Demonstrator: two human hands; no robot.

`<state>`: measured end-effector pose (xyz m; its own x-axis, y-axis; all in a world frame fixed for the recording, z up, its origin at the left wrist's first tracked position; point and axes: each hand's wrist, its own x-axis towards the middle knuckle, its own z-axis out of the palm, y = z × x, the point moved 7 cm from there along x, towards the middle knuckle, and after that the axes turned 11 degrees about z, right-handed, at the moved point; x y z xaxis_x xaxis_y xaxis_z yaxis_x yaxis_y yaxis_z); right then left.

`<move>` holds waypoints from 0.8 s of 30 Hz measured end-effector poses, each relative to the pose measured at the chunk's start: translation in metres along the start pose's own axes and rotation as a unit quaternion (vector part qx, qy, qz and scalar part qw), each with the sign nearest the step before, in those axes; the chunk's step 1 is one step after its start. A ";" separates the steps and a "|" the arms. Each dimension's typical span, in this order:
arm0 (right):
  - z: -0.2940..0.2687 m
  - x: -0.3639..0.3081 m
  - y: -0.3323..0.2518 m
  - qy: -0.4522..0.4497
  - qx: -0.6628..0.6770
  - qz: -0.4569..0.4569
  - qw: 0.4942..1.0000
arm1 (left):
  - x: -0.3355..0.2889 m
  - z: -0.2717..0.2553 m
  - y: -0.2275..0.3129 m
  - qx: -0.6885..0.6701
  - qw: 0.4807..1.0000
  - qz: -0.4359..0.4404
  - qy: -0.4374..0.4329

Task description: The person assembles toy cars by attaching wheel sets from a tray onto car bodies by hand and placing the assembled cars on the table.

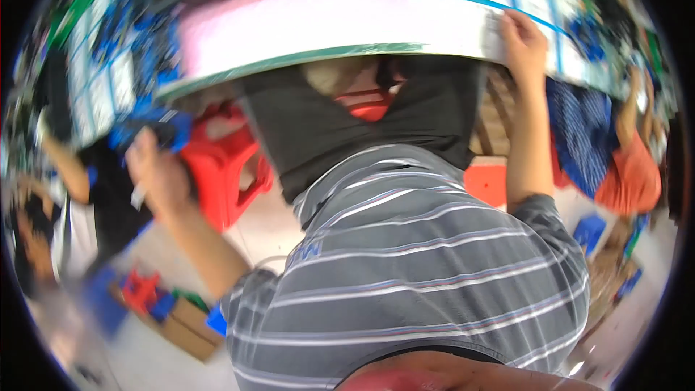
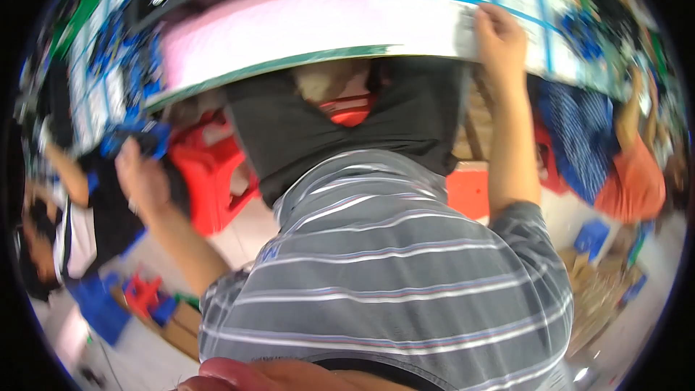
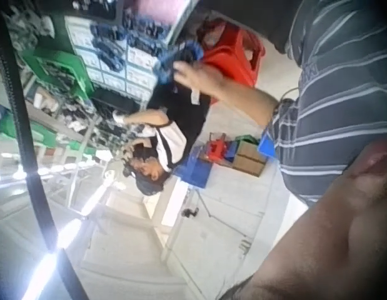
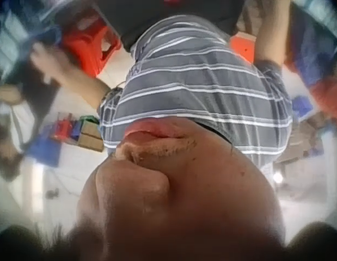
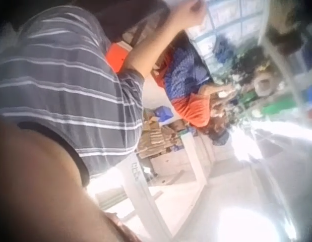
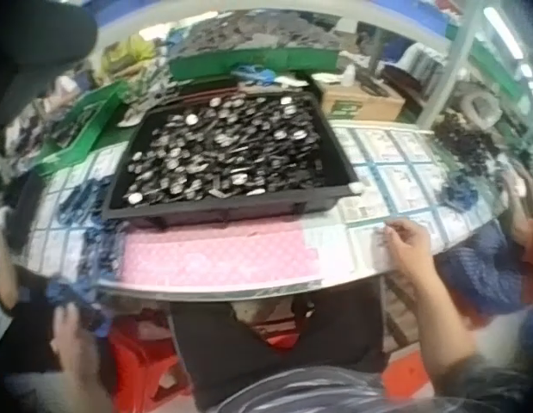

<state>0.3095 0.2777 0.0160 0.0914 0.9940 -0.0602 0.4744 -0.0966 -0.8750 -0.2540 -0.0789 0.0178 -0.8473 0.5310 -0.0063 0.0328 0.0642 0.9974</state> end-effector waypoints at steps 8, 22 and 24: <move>-0.108 0.049 -0.001 0.214 -0.233 -0.169 0.934 | 0.166 -0.124 -0.025 0.061 0.998 -0.005 -0.014; -0.137 0.053 -0.055 0.107 -0.298 -0.044 0.948 | 0.132 0.004 0.057 0.616 0.735 0.276 0.070; -0.085 0.012 -0.100 0.056 -0.202 -0.100 0.973 | 0.053 0.027 0.102 0.546 0.702 0.422 0.177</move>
<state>0.3378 0.2951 0.1432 0.0454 0.9854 0.1639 0.7961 0.0634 -0.6018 -0.2818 -0.0214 0.1169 -0.3546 0.5384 0.7644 0.8245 0.5656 -0.0158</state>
